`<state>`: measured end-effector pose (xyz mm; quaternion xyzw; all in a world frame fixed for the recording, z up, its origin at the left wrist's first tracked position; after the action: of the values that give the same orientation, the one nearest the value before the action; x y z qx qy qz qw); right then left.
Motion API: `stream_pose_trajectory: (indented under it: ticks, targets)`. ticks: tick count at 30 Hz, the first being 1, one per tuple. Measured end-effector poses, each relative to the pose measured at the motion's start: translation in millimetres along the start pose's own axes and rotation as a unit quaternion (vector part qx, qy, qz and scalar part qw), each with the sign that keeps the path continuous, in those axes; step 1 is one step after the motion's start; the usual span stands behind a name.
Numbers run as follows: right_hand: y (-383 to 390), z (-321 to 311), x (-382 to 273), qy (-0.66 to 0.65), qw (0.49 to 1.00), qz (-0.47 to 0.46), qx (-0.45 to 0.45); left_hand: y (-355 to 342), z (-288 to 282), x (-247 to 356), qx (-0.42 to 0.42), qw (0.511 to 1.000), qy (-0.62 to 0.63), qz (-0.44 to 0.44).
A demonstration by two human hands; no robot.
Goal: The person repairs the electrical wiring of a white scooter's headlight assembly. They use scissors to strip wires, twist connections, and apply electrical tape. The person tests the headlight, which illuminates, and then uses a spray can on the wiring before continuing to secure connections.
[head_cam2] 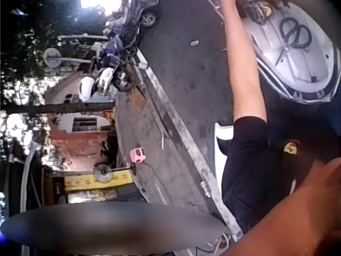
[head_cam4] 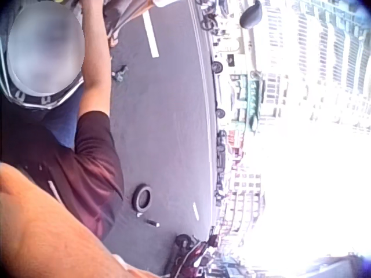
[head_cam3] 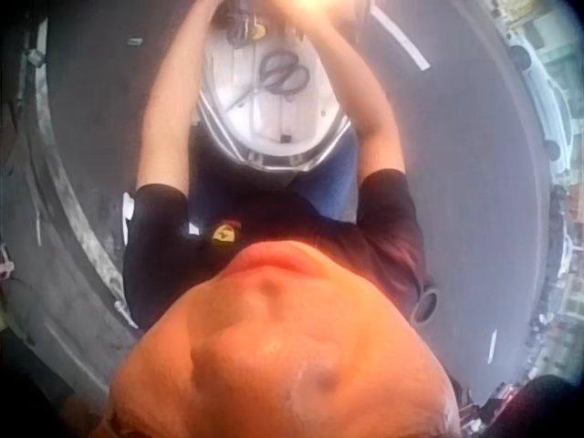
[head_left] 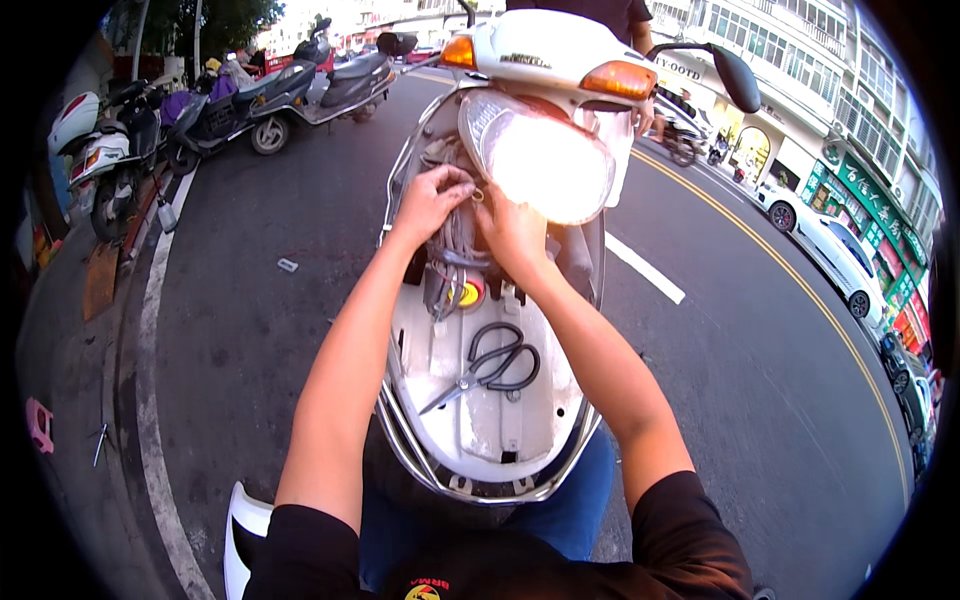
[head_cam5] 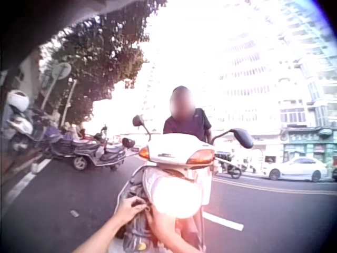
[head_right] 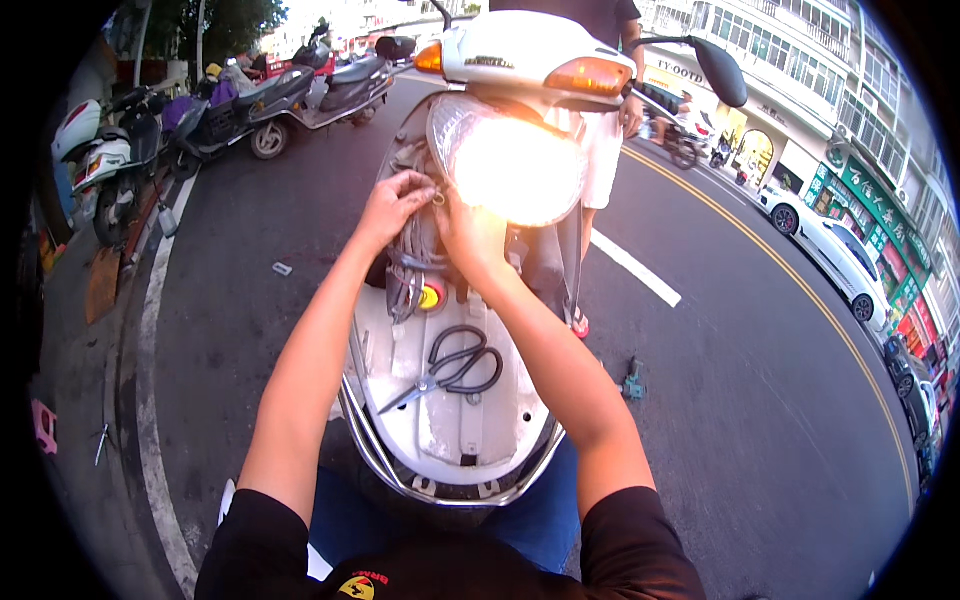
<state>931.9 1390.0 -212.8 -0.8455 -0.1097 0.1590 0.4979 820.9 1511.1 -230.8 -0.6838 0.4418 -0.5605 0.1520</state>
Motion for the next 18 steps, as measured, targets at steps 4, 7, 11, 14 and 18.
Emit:
stream_pose_trajectory:
  ticks: [4, 7, 11, 14, 18]
  targets:
    - [1, 7, 3, 0.008, 1.000, 0.012, -0.002, 3, -3, 1, 0.017, 1.000, -0.019, 0.000]
    - [5, 3, 4, -0.008, 1.000, 0.009, 0.007, 4, -3, 12, 0.010, 0.999, -0.044, -0.012]
    - [3, 8, 9, -0.001, 0.999, 0.042, -0.026, 6, -9, 20, -0.027, 0.999, -0.029, 0.010]
    - [4, 6, 6, -0.003, 0.999, 0.038, -0.024, 6, -8, 15, -0.040, 0.999, -0.006, 0.013]
    - [7, 6, 7, -0.015, 1.000, 0.019, 0.000, 5, -7, 15, -0.022, 0.999, -0.042, 0.013]
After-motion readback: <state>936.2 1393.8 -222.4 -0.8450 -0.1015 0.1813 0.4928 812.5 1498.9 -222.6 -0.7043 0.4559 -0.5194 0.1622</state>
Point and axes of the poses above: each hand's wrist, its own y-axis away from the middle knuckle, its own z-axis out of the palm, x = y × z, the point moved 5 cm from there along -y, towards the middle knuckle, and after that the axes turned 11 degrees about -y, right-handed, at the moved point
